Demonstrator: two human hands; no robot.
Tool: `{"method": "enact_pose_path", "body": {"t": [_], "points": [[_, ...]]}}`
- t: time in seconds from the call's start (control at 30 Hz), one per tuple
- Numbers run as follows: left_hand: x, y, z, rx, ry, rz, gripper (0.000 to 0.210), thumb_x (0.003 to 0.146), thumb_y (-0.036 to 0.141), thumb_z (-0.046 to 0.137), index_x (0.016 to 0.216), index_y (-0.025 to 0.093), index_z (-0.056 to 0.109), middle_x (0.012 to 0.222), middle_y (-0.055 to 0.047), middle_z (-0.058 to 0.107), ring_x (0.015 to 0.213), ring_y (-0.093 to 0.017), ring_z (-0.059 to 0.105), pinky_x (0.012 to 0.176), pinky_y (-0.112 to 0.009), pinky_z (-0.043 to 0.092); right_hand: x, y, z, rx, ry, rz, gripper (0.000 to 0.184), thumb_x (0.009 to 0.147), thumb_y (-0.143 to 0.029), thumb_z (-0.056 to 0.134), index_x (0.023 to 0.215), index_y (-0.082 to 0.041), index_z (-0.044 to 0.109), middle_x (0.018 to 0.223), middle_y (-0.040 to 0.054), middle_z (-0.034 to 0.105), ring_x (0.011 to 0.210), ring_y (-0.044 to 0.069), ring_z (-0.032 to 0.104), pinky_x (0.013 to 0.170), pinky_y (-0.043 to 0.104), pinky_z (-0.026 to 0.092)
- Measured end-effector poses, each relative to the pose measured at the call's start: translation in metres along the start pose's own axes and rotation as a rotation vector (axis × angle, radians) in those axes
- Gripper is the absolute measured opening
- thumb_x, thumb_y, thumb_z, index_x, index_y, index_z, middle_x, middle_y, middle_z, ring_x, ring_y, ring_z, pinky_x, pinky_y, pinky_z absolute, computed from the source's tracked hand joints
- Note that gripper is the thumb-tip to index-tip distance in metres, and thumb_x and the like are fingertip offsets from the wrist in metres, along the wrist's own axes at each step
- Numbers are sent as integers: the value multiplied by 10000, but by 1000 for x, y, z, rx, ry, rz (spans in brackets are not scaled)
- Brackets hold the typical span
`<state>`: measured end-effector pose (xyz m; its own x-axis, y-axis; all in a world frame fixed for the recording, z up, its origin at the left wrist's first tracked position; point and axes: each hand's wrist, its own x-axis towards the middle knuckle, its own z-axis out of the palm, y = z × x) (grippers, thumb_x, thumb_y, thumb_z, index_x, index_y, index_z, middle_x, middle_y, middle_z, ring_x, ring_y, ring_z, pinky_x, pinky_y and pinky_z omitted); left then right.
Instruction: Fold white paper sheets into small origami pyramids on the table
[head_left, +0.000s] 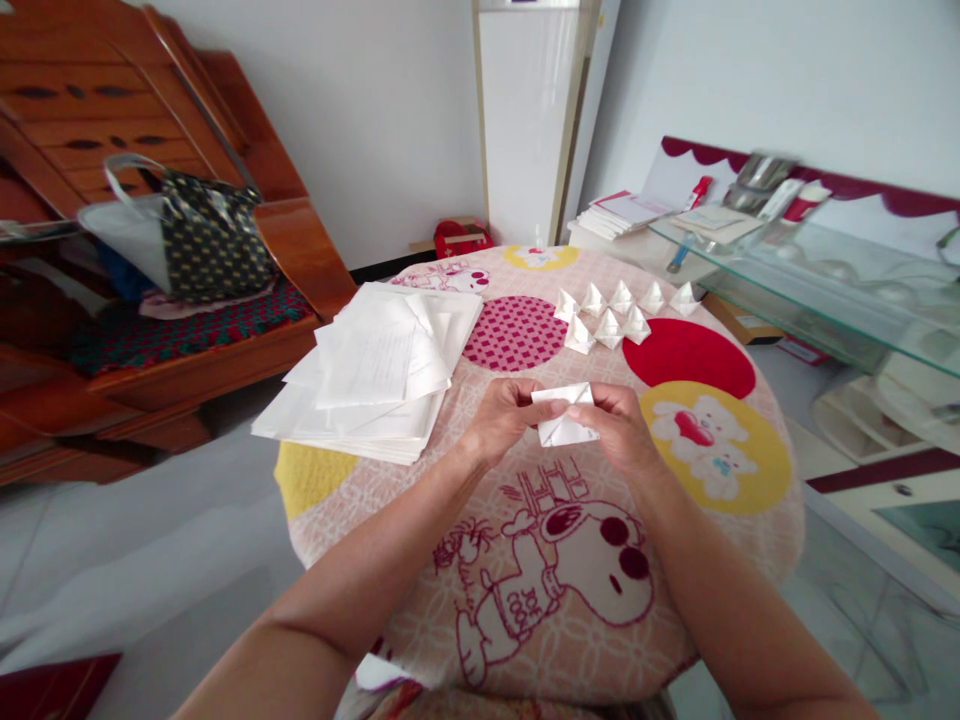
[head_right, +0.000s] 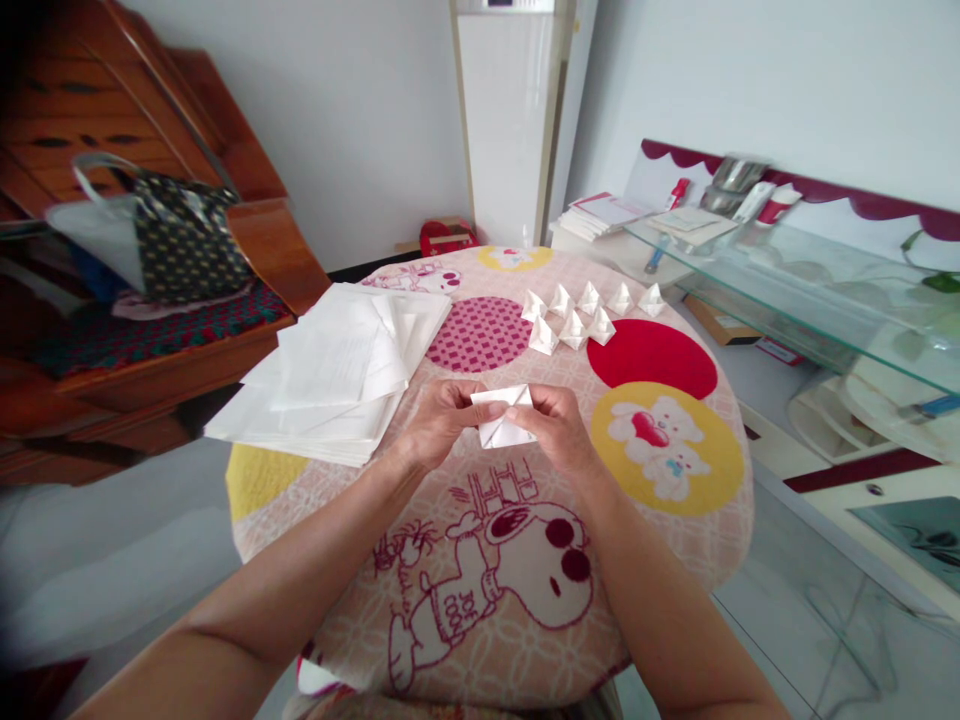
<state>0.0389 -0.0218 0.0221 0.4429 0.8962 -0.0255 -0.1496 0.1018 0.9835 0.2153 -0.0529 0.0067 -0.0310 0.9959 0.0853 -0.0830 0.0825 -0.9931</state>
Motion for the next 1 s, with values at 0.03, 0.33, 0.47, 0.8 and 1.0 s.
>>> {"method": "enact_pose_path", "body": {"t": [0.03, 0.33, 0.47, 0.8, 1.0], "points": [[0, 0, 0, 1, -3, -1, 470, 623, 491, 888, 554, 159, 563, 528, 40, 544, 498, -61, 443, 500, -206, 329, 0, 0, 0, -10, 6, 1, 161, 698, -324, 765, 724, -164, 759, 610, 2, 632, 528, 130, 502, 493, 256, 386], [1, 0, -2, 20, -7, -20, 457, 628, 474, 888, 553, 162, 563, 534, 42, 541, 511, -65, 446, 515, -209, 333, 0, 9, 0, -74, 53, -9, 285, 749, -404, 726, 600, -174, 649, 575, -10, 518, 529, 117, 429, 499, 258, 343], [1, 0, -3, -13, -14, -8, 442, 631, 447, 901, 554, 157, 575, 534, 48, 541, 505, -57, 442, 514, -202, 326, -1, 3, 2, -91, 56, -26, 296, 753, -416, 716, 600, -182, 616, 569, -18, 488, 524, 110, 400, 486, 251, 323], [1, -3, -4, -32, -55, -38, 409, 641, 431, 911, 614, 134, 632, 578, 26, 598, 527, -66, 498, 525, -201, 354, 0, 9, 0, -49, 114, -58, 311, 747, -396, 717, 562, -202, 559, 544, -31, 437, 508, 112, 369, 477, 267, 306], [0, -1, -5, -46, -81, -52, 408, 621, 428, 921, 625, 133, 639, 590, 22, 612, 535, -70, 509, 521, -200, 357, 1, 10, 1, -24, 107, -118, 332, 760, -375, 710, 541, -206, 526, 535, -34, 411, 505, 110, 347, 477, 277, 272]]}}
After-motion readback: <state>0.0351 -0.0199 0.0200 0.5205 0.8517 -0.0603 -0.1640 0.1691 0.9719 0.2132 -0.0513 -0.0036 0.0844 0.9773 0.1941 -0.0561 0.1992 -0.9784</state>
